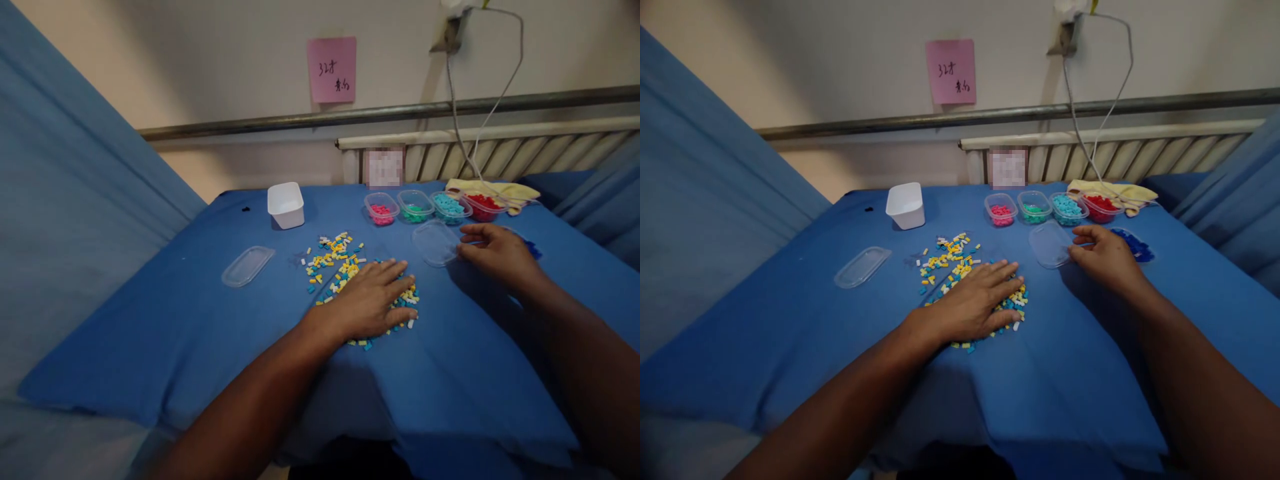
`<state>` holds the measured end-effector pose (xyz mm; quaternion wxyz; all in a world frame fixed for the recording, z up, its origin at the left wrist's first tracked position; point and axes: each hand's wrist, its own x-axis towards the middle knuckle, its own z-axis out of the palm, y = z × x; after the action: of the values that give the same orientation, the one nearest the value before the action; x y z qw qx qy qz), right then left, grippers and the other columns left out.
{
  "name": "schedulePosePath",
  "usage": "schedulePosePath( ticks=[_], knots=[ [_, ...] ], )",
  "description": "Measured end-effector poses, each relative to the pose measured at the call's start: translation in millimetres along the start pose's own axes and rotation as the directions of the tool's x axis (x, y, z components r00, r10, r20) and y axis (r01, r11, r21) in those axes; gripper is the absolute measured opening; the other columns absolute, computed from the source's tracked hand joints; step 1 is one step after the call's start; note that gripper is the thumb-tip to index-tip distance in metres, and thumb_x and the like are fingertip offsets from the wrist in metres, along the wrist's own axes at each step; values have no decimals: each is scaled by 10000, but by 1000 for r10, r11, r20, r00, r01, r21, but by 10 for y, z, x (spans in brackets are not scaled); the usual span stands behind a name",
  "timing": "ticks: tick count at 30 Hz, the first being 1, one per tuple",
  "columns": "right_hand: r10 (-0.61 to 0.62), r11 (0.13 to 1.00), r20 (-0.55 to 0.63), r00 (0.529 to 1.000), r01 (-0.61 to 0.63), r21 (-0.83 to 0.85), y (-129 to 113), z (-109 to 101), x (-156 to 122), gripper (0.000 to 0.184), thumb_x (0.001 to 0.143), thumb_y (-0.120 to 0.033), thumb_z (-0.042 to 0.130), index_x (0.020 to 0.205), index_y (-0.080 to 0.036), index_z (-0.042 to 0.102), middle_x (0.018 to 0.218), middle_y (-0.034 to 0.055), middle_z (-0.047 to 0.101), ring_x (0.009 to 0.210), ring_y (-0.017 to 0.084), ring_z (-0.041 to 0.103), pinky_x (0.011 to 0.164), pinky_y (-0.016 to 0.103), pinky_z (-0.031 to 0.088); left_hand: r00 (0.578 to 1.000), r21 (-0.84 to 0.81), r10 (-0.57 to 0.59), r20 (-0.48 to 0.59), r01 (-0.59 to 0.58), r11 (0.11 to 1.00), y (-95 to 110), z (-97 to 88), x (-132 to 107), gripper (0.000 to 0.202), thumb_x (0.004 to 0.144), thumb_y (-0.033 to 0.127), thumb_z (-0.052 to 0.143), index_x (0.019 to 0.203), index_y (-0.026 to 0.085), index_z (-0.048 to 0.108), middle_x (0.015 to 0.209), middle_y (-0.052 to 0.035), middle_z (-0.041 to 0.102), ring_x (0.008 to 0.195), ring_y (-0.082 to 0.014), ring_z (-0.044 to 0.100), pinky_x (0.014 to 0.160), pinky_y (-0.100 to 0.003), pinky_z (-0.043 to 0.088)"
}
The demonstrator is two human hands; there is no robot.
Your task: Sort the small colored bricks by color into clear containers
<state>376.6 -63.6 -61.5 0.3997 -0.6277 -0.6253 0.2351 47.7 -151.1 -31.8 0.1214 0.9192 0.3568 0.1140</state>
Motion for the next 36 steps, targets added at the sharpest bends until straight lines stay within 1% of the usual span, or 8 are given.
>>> schedulePosePath(
  ticks=[5, 8, 12, 17, 20, 25, 31, 36],
  knots=[
    [-158, 972, 14, 987, 158, -172, -38, 43, -50, 427, 819, -466, 805, 1150, -198, 807, 1103, 165, 803, 1135, 417, 742, 1109, 703, 537, 984, 67, -96, 149, 86, 994, 62, 26, 13, 802, 1156, 672, 384, 1731, 113, 408, 1817, -190, 292, 1708, -364, 266, 1392, -596, 207],
    [-359, 908, 66, 931, 365, -204, -174, 109, -133, 417, 948, -499, 699, 1210, -193, 808, 1324, 202, 776, 1319, 428, 689, 1192, 691, 497, 976, 110, -166, 139, 152, 982, 16, -59, -42, 828, 1144, 688, 402, 1741, 114, 388, 1825, -193, 259, 1715, -368, 242, 1394, -579, 203],
    [-549, 785, 358, 755, 613, -90, -378, 249, -375, 558, 1083, -553, 576, 1509, -215, 701, 1638, 176, 627, 1530, 386, 577, 1284, 649, 447, 959, 142, -239, 149, 219, 965, 66, -203, -275, 879, 1136, 725, 359, 1765, 112, 333, 1835, -194, 208, 1732, -385, 159, 1394, -616, 168],
    [-527, 719, 643, 555, 695, -11, -552, 464, -773, 883, 1090, -693, 551, 1804, -228, 319, 1837, 161, 306, 1693, 392, 310, 1358, 629, 336, 965, 109, -202, 167, 186, 977, 184, -216, -685, 1022, 1073, 847, 367, 1794, 135, 236, 1844, -207, 124, 1737, -383, 124, 1397, -603, 159],
    [-542, 673, 698, 468, 739, 26, -638, 629, -900, 983, 1069, -749, 553, 1821, -198, 243, 1852, 178, 232, 1711, 404, 235, 1373, 631, 299, 977, 134, -180, 117, 164, 977, 120, -133, -756, 1075, 1047, 880, 389, 1796, 130, 213, 1840, -229, 149, 1734, -393, 139, 1394, -605, 169],
    [-574, 658, 633, 520, 753, -22, -747, 799, -819, 875, 1133, -695, 427, 1817, -177, 254, 1849, 191, 231, 1724, 376, 196, 1386, 633, 262, 977, 167, -210, 37, 201, 965, -183, -160, -576, 977, 1097, 816, 336, 1771, 110, 290, 1830, -225, 233, 1730, -364, 187, 1402, -569, 165],
    [-520, 711, 611, 596, 699, -77, -590, 668, -701, 824, 1143, -686, 397, 1806, -206, 301, 1840, 173, 294, 1715, 364, 237, 1381, 634, 278, 946, 126, -319, 59, 310, 943, -347, -290, -581, 910, 1136, 745, 241, 1765, 90, 311, 1839, -218, 210, 1731, -359, 191, 1396, -597, 180],
    [-508, 702, 679, 530, 711, -29, -610, 670, -839, 933, 1095, -754, 475, 1815, -196, 274, 1843, 187, 254, 1710, 401, 236, 1378, 642, 282, 932, 99, -362, 35, 357, 929, -247, -187, -669, 906, 1132, 750, 258, 1757, 101, 344, 1829, -222, 250, 1734, -344, 186, 1400, -569, 191]
  ],
)
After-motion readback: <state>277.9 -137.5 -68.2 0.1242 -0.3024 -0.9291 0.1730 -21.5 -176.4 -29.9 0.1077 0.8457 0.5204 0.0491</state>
